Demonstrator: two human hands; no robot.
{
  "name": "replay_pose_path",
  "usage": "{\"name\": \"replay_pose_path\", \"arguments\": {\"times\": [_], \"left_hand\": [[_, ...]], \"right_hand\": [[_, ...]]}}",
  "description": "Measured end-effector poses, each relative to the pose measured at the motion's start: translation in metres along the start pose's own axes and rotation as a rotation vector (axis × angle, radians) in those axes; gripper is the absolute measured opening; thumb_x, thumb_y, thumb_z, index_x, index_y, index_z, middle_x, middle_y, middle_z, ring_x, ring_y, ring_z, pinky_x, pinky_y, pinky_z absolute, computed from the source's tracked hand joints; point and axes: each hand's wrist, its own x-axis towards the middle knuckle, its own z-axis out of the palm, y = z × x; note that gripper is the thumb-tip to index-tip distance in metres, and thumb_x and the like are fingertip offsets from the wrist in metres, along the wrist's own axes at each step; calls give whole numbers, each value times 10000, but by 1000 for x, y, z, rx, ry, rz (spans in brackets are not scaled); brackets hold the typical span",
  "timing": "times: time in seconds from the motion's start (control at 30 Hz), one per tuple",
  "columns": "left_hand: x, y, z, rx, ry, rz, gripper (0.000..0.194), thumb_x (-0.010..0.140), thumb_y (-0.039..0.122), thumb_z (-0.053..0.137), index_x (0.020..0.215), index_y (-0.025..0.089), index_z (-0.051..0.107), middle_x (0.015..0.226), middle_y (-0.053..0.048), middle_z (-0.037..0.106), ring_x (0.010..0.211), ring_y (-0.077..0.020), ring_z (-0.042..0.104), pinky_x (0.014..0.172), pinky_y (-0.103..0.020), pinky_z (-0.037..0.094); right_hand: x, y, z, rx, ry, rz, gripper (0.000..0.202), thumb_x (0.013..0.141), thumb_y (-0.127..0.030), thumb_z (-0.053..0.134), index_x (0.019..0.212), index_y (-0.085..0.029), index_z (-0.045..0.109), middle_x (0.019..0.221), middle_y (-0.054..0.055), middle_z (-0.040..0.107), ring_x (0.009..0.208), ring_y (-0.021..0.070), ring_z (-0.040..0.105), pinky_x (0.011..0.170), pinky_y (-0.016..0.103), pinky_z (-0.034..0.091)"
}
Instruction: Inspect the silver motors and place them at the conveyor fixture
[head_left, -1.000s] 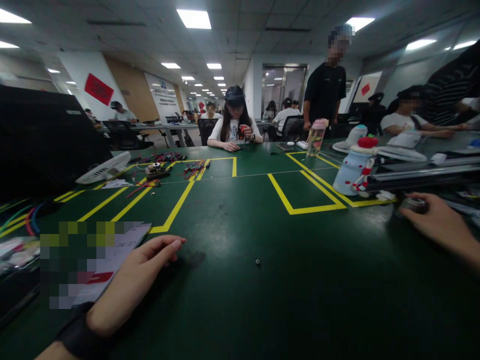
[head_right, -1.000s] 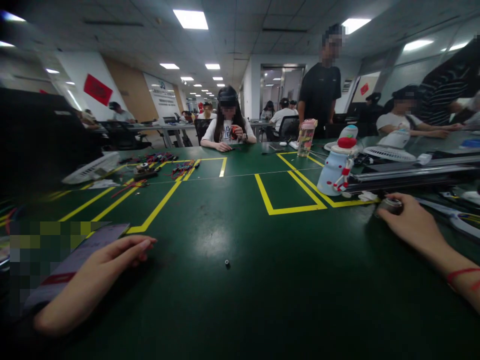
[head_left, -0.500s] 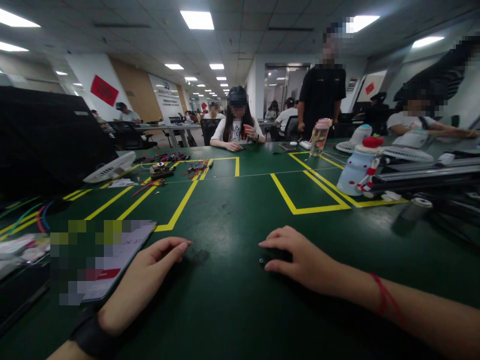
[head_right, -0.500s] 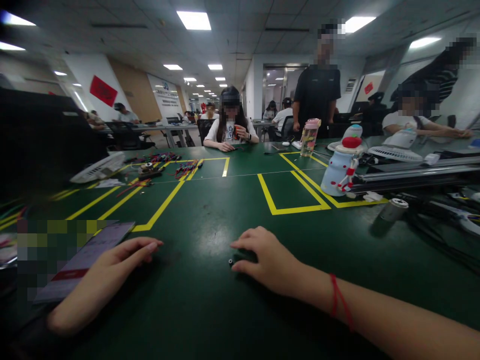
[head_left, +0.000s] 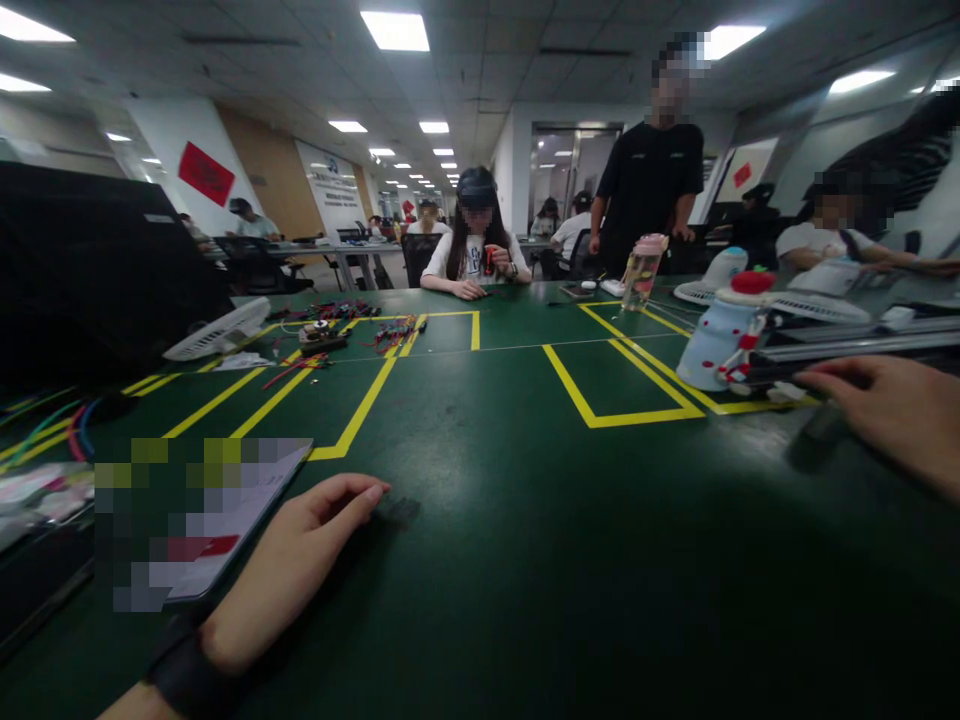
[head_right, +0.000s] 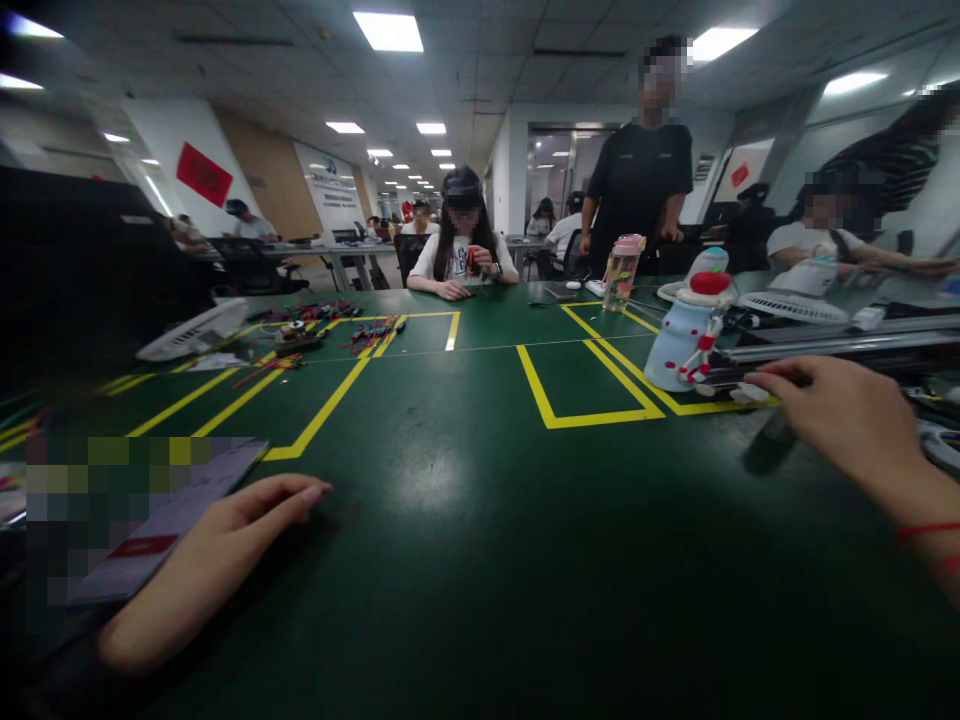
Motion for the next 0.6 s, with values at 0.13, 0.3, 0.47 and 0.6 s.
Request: {"name": "replay_pose_path", "arguments": {"times": [0.13, 0.3, 0.47, 0.6], "left_hand": [[1, -5, 0, 2, -5, -9, 372, 838, 568, 532, 1037, 274, 643, 957, 2, 669, 941, -235, 596, 839, -334, 430], [2, -11, -2, -11, -5, -12, 374, 828, 576, 543, 1037, 283, 644, 992, 9, 674, 969, -238, 590, 837, -331, 441], [2, -14, -2, -15, -20, -30, 376, 823, 578, 552, 1053, 292, 635, 1006, 19, 679, 998, -236, 584, 830, -322, 450], [3, -14, -2, -17, -26, -28, 375, 826, 582, 544, 1050, 296, 637, 993, 27, 685, 970, -228, 596, 823, -318, 453]], "right_hand": [[12, 50, 21, -53, -211, 173, 442, 721, -612, 512, 961, -302, 716, 897, 63, 674, 696, 243, 543, 595, 332, 377], [14, 59, 31, -42, -107, 158, 467, 718, -602, 495, 957, -265, 714, 875, 81, 670, 714, 250, 540, 613, 336, 388], [14, 63, 29, -15, -127, 247, 508, 701, -633, 495, 943, -242, 711, 884, 107, 669, 743, 279, 553, 604, 356, 394], [3, 47, 12, 178, -171, 381, 517, 634, -640, 589, 916, -223, 706, 855, 89, 675, 758, 265, 577, 618, 346, 407]]}}
